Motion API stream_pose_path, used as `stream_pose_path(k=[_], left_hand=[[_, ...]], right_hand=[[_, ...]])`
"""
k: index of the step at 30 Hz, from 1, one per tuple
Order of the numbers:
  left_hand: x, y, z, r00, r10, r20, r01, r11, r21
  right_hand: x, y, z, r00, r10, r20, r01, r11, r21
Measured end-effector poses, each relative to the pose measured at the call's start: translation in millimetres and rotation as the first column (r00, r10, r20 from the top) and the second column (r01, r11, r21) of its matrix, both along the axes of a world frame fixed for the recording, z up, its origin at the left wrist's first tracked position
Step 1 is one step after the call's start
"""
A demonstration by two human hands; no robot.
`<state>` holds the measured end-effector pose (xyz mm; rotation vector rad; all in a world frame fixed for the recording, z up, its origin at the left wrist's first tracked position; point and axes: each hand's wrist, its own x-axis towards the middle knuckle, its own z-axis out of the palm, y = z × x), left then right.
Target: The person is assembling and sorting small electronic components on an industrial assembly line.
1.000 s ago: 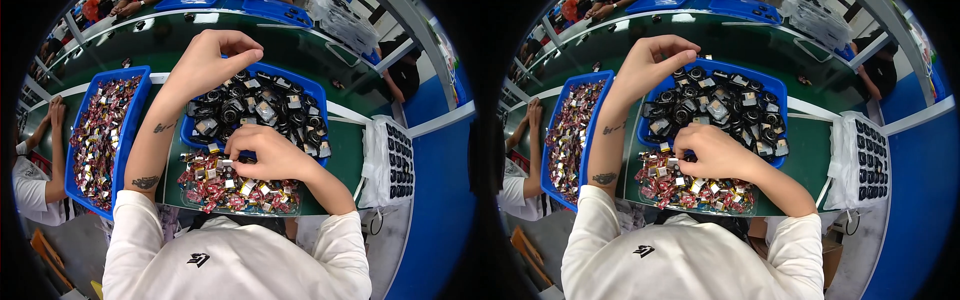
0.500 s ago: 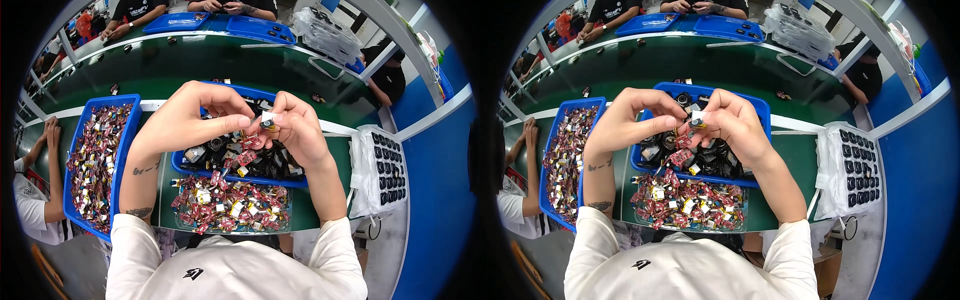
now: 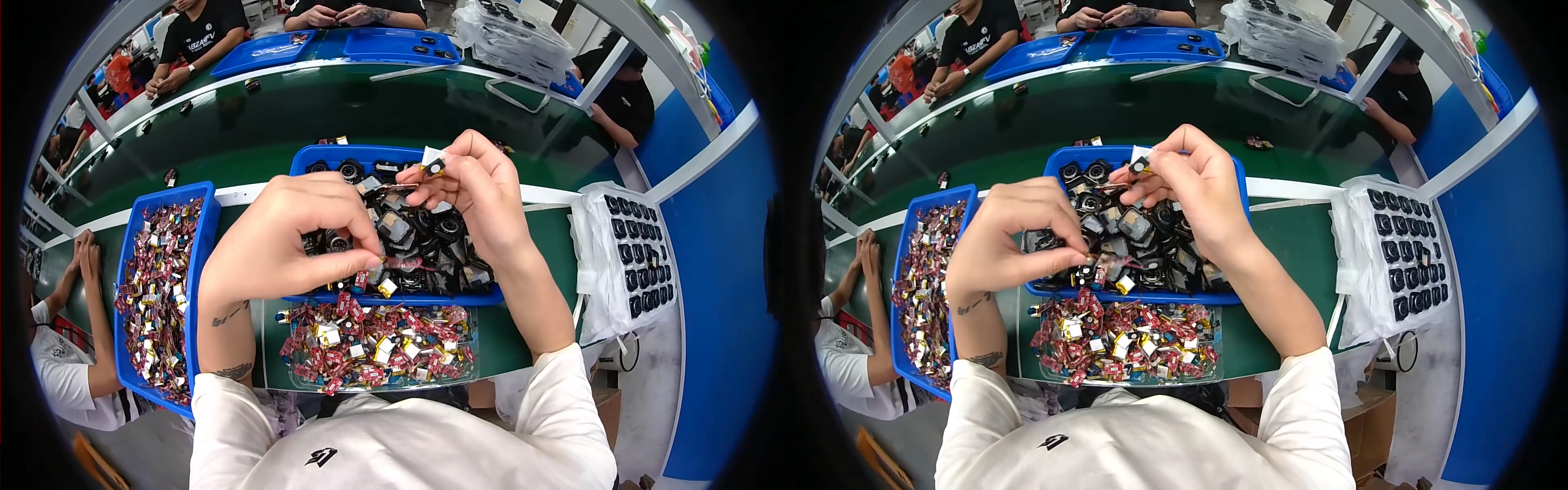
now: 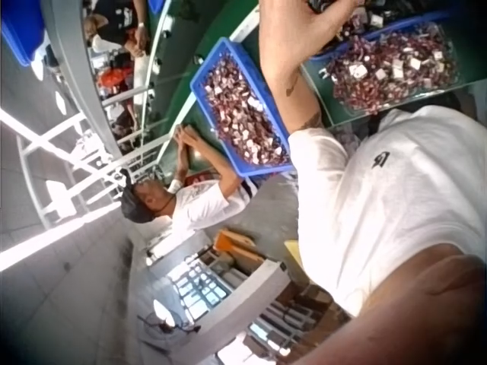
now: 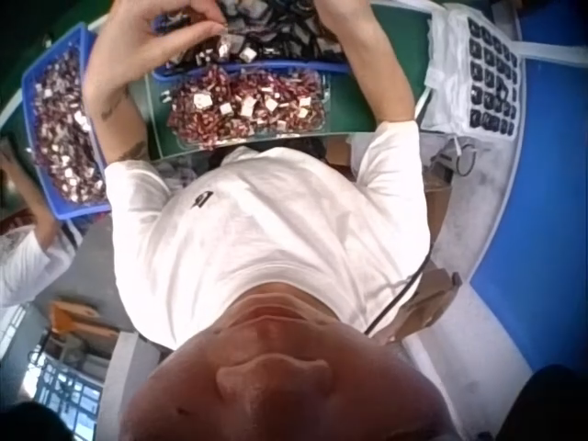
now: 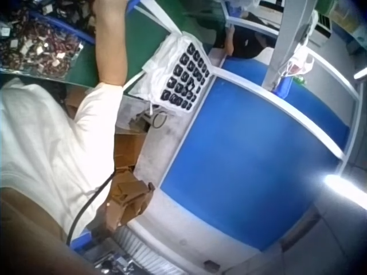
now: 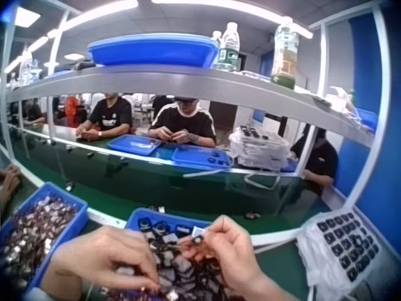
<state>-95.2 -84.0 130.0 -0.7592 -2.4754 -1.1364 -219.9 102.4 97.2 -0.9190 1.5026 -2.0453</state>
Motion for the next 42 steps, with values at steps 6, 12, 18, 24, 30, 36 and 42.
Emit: stream_pose_path(k=[6,12,18,24,30,36,42], left_hand=[[-2.6,7.9,-1.6,0.977,0.188,0.099,-0.184,0.982,-0.051],[-8.2,10.3,-11.1,0.927,0.374,0.022,-0.373,0.915,0.154],[-15.8,18.7,-8.7,0.789,0.416,-0.452,-0.48,0.877,-0.03],[-21.7,16.6,-19.7,0.774,0.376,-0.509,-0.472,0.879,-0.068],[-20.7,14.6,-24.2,0.773,0.408,-0.486,-0.496,0.866,-0.062],[-26.2,17.6,-28.5,0.76,0.454,-0.465,-0.48,0.875,0.068],[-23.3,16.5,-28.8,0.877,0.465,-0.124,-0.458,0.885,0.082]], right_hand=[[-5.6,5.5,-1.7,0.992,0.067,0.108,-0.057,0.994,-0.098],[1.5,3.4,-1.8,0.962,0.162,0.218,-0.132,0.98,-0.146],[1.0,2.4,-3.8,0.942,0.177,0.285,-0.148,0.982,-0.121],[3.9,-1.1,-10.6,0.992,0.041,0.118,-0.043,0.999,0.014],[3.7,-4.4,-6.2,0.966,-0.056,-0.252,0.065,0.998,0.028],[2.1,0.4,0.2,0.982,0.116,-0.146,-0.079,0.969,0.233],[-1.4,1.1,-4.0,0.991,0.129,-0.033,-0.116,0.959,0.258]])
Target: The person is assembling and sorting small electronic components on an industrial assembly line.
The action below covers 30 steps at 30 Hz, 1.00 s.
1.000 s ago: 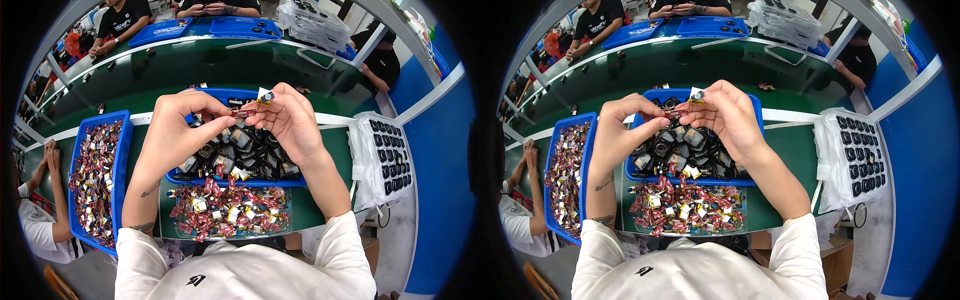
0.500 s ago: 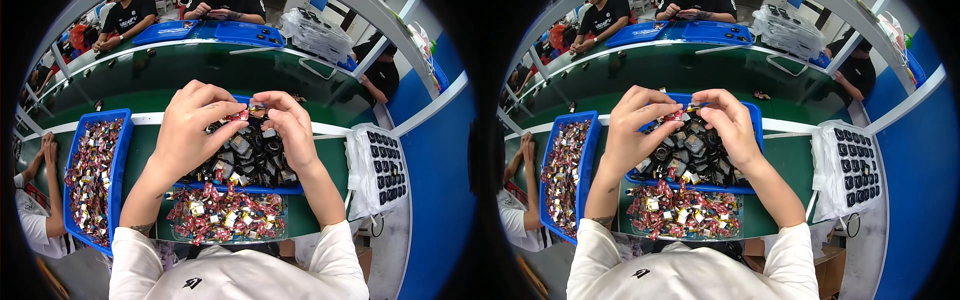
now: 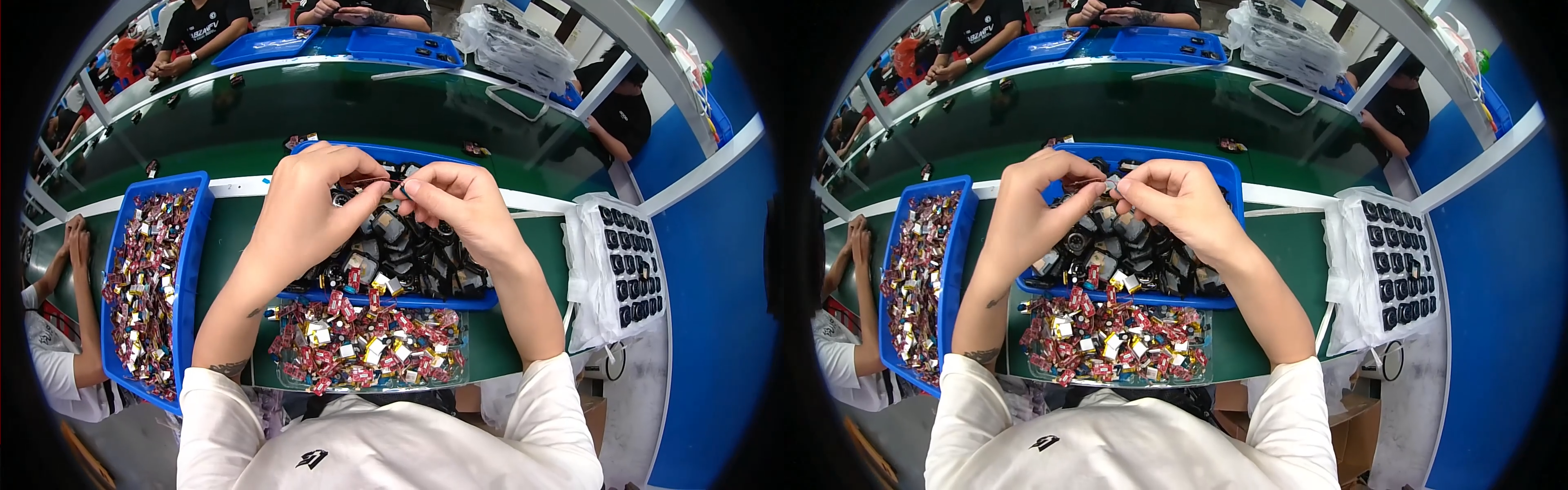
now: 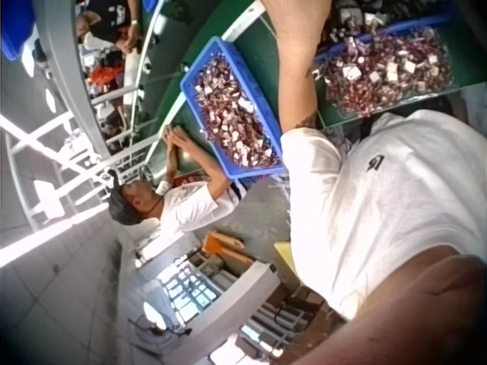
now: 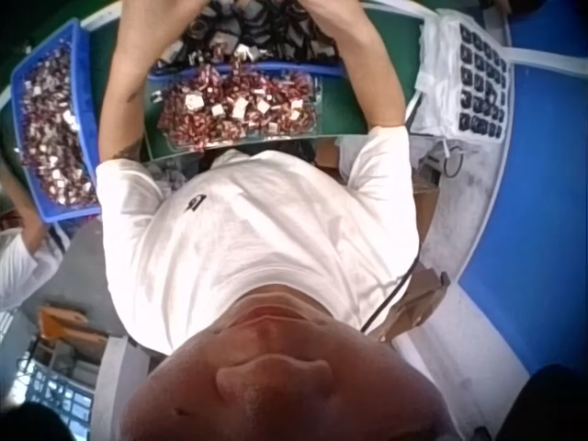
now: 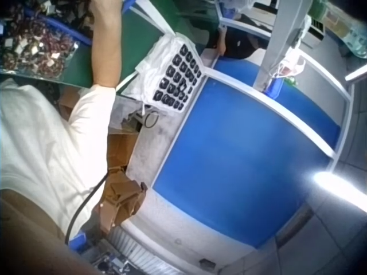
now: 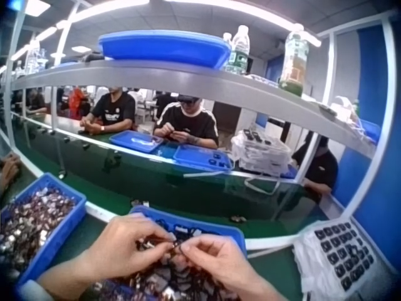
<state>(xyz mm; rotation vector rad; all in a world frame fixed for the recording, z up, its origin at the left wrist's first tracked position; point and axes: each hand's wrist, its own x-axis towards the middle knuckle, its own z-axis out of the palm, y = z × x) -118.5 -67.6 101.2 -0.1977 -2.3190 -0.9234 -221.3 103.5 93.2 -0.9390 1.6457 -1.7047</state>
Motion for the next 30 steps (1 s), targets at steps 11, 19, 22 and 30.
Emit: stream_pose_path(k=[11,19,22,30], left_hand=[[-3.1,-11.6,-0.5,0.887,-0.317,0.336,0.119,0.859,0.498],[-3.9,-7.9,-4.8,0.813,-0.535,0.231,0.212,0.64,0.738],[-5.0,-8.9,-6.6,0.803,-0.553,0.222,0.215,0.616,0.758],[1.0,-27.2,5.5,0.924,-0.351,0.15,0.158,0.71,0.686]], right_hand=[[-3.2,-2.4,-9.0,0.987,-0.101,-0.125,0.084,0.987,-0.134],[-0.9,-1.0,-11.3,0.996,0.072,0.051,-0.056,0.962,-0.268],[1.5,-2.1,-9.1,0.996,0.068,0.048,-0.055,0.968,-0.244],[-7.6,-6.7,-6.8,0.367,-0.01,-0.93,0.64,0.728,0.245]])
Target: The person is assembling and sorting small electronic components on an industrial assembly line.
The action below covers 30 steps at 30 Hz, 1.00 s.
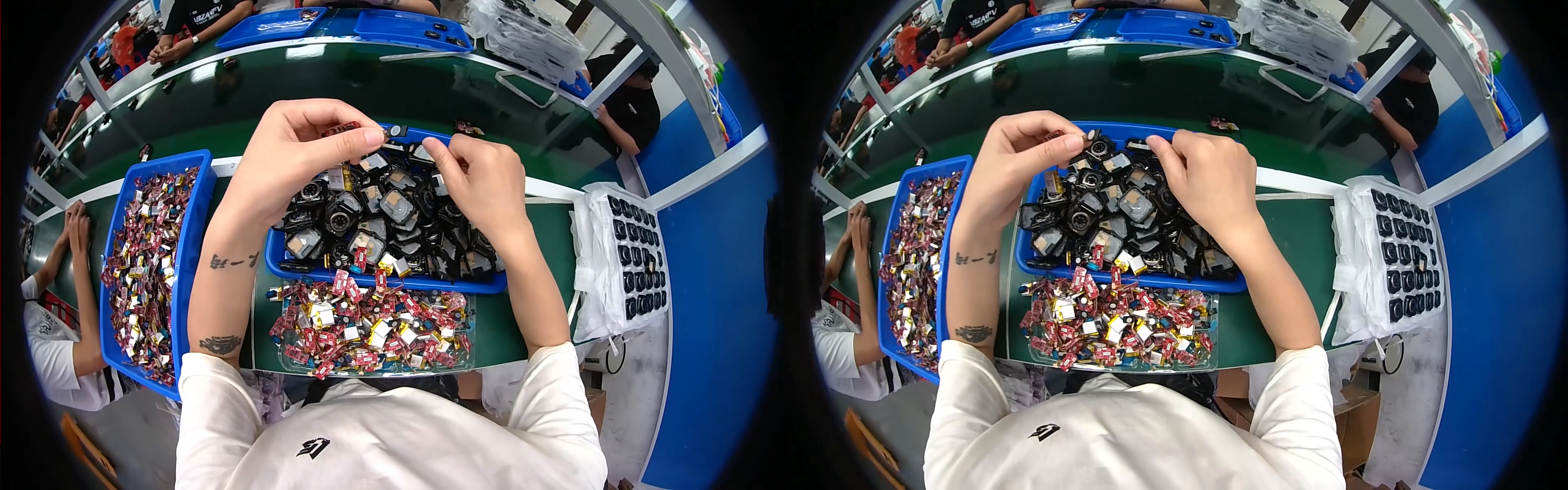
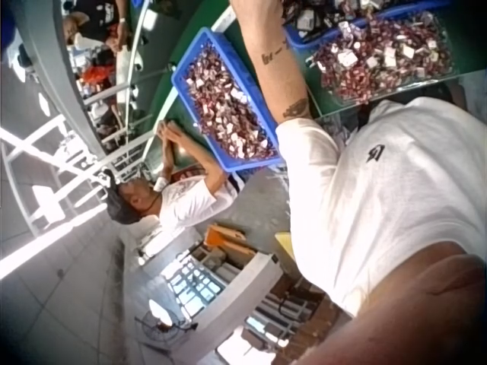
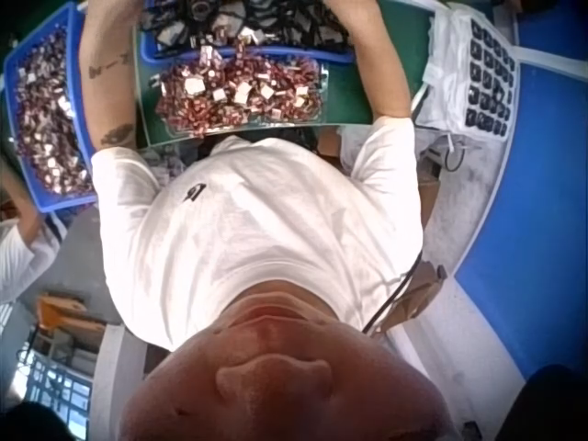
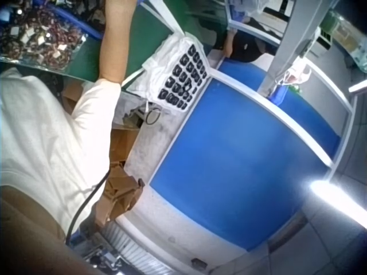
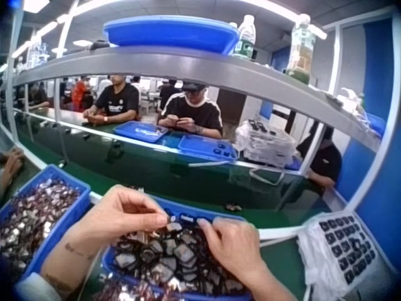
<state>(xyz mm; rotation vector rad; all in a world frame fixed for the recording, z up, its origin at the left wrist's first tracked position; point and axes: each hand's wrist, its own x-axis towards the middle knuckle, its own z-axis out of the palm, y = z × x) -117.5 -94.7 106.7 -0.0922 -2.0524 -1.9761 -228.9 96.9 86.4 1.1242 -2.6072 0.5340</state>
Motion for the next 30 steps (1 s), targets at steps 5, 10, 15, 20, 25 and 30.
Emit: stream_pose_path(k=[5,10,15,20,25,30], left_hand=[[2.0,-0.2,2.2,0.998,0.026,-0.049,-0.028,0.999,-0.037],[1.2,3.1,3.6,0.999,0.021,-0.034,-0.024,0.996,-0.087],[-3.3,8.2,-9.2,0.984,0.028,-0.176,-0.061,0.981,-0.186],[-6.3,25.4,-16.0,0.981,0.125,-0.15,-0.143,0.983,-0.117],[-7.5,29.5,-24.6,0.931,0.27,-0.244,-0.345,0.87,-0.352],[-8.3,33.1,-23.5,0.88,0.355,-0.314,-0.462,0.791,-0.401]], right_hand=[[-5.3,-1.6,-32.5,0.96,0.22,-0.171,-0.219,0.975,0.028],[-1.4,-6.7,-34.2,0.878,0.471,-0.084,-0.47,0.882,0.032],[-1.5,-8.3,-21.4,0.87,0.332,0.364,-0.247,0.933,-0.262],[2.4,-4.5,-8.7,0.562,0.575,0.594,-0.018,0.727,-0.686],[15.0,-4.2,-3.7,0.498,0.665,0.557,0.017,0.634,-0.773],[15.6,-4.4,-5.2,0.505,0.673,0.54,0.042,0.606,-0.794]])
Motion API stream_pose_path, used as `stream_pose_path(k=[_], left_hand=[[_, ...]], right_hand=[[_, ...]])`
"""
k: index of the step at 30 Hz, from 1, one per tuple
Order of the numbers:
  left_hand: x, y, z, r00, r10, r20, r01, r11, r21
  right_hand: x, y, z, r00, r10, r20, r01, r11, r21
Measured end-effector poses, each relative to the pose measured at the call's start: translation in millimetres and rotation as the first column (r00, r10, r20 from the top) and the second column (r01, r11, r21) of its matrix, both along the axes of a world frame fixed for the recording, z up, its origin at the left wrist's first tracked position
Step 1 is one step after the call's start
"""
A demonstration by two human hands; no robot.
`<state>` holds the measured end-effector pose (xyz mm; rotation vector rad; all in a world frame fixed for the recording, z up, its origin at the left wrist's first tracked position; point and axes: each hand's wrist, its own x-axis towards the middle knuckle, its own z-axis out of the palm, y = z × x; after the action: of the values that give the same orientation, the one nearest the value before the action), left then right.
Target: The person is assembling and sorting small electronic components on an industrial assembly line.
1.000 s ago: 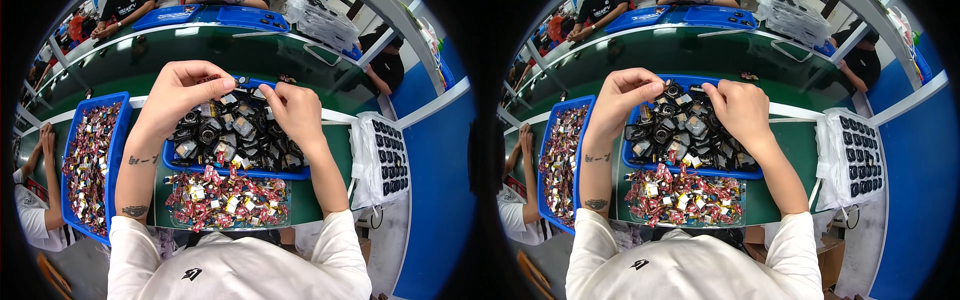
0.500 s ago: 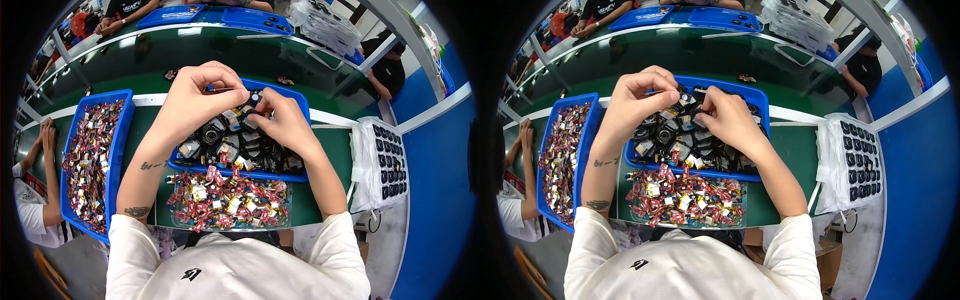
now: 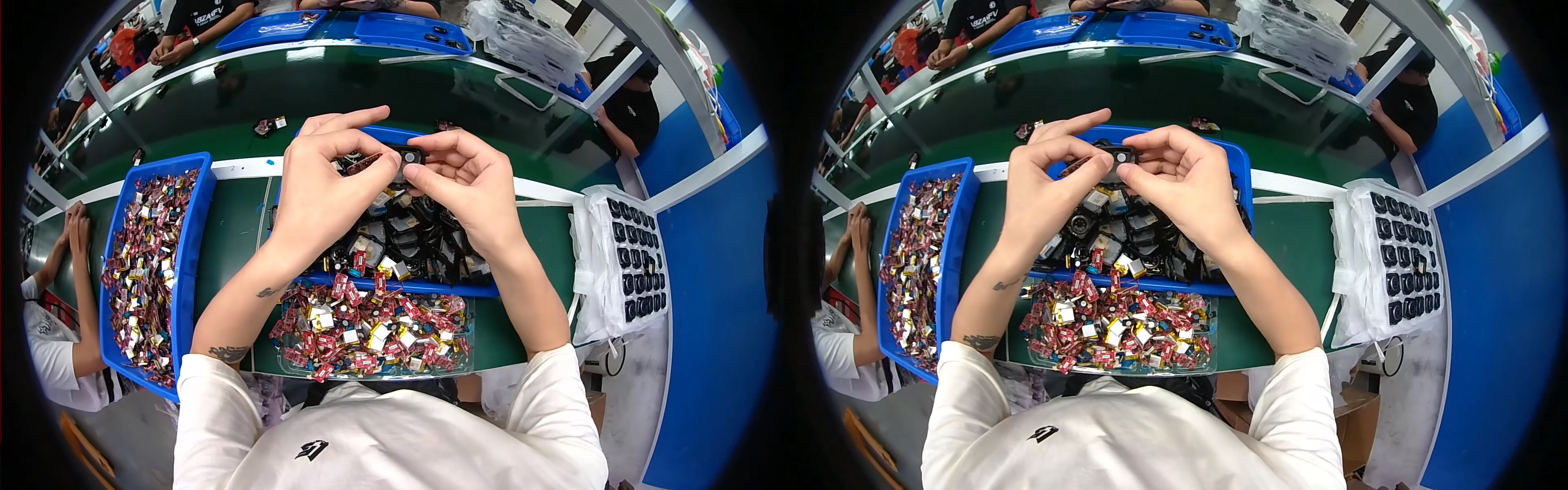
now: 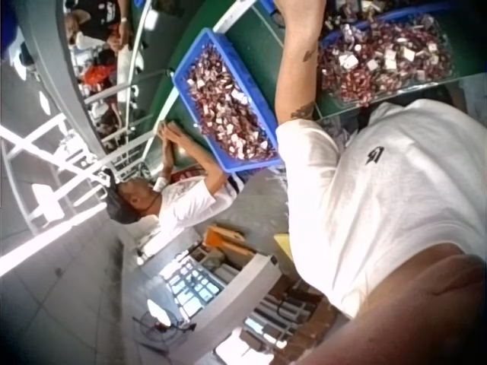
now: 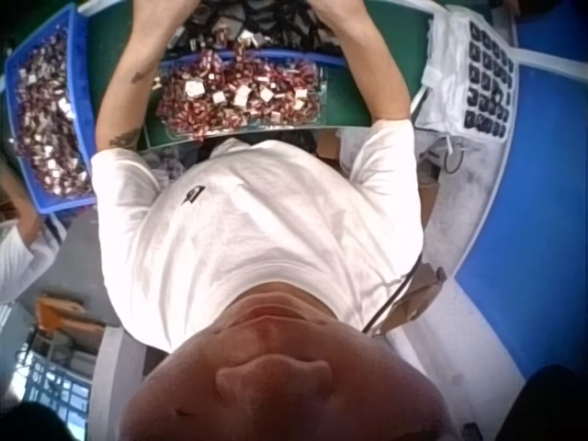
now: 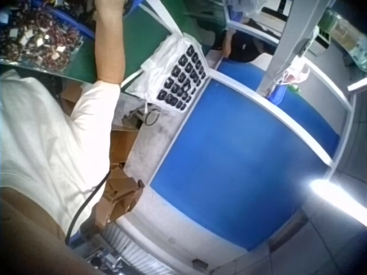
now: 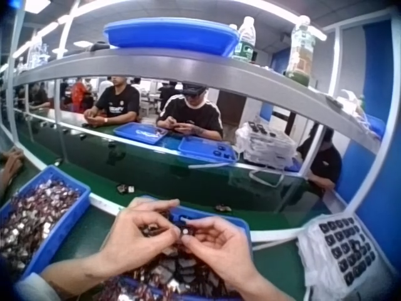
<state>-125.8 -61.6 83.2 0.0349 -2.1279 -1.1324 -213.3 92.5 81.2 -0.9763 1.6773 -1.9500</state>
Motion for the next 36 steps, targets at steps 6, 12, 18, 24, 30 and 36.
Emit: stream_pose_path(k=[6,12,18,24,30,36], left_hand=[[-1.8,0.3,-1.1,0.999,0.017,-0.034,-0.016,1.0,0.011],[-2.3,0.6,-4.0,1.0,0.006,-0.003,-0.006,0.999,0.045],[-1.0,5.8,-3.6,1.0,0.021,-0.008,-0.021,0.999,-0.039],[-0.7,11.6,-2.9,0.996,0.013,-0.086,-0.023,0.993,-0.113],[2.0,11.1,3.4,0.988,0.086,-0.126,-0.115,0.963,-0.244],[2.1,7.2,2.4,0.996,-0.08,0.025,0.077,0.991,0.111]], right_hand=[[3.5,-2.7,0.6,0.999,-0.031,0.012,0.032,0.999,-0.036],[4.0,-5.5,-5.5,0.999,-0.04,-0.021,0.039,0.998,-0.058],[4.1,-6.6,-11.0,0.992,-0.107,-0.063,0.099,0.989,-0.11],[-7.5,-4.6,-13.4,0.984,-0.177,-0.006,0.172,0.961,-0.219],[-10.8,-4.4,-11.0,0.991,-0.052,0.125,0.071,0.985,-0.158],[-10.5,-2.4,-9.7,0.996,-0.08,0.045,0.084,0.991,-0.108]])
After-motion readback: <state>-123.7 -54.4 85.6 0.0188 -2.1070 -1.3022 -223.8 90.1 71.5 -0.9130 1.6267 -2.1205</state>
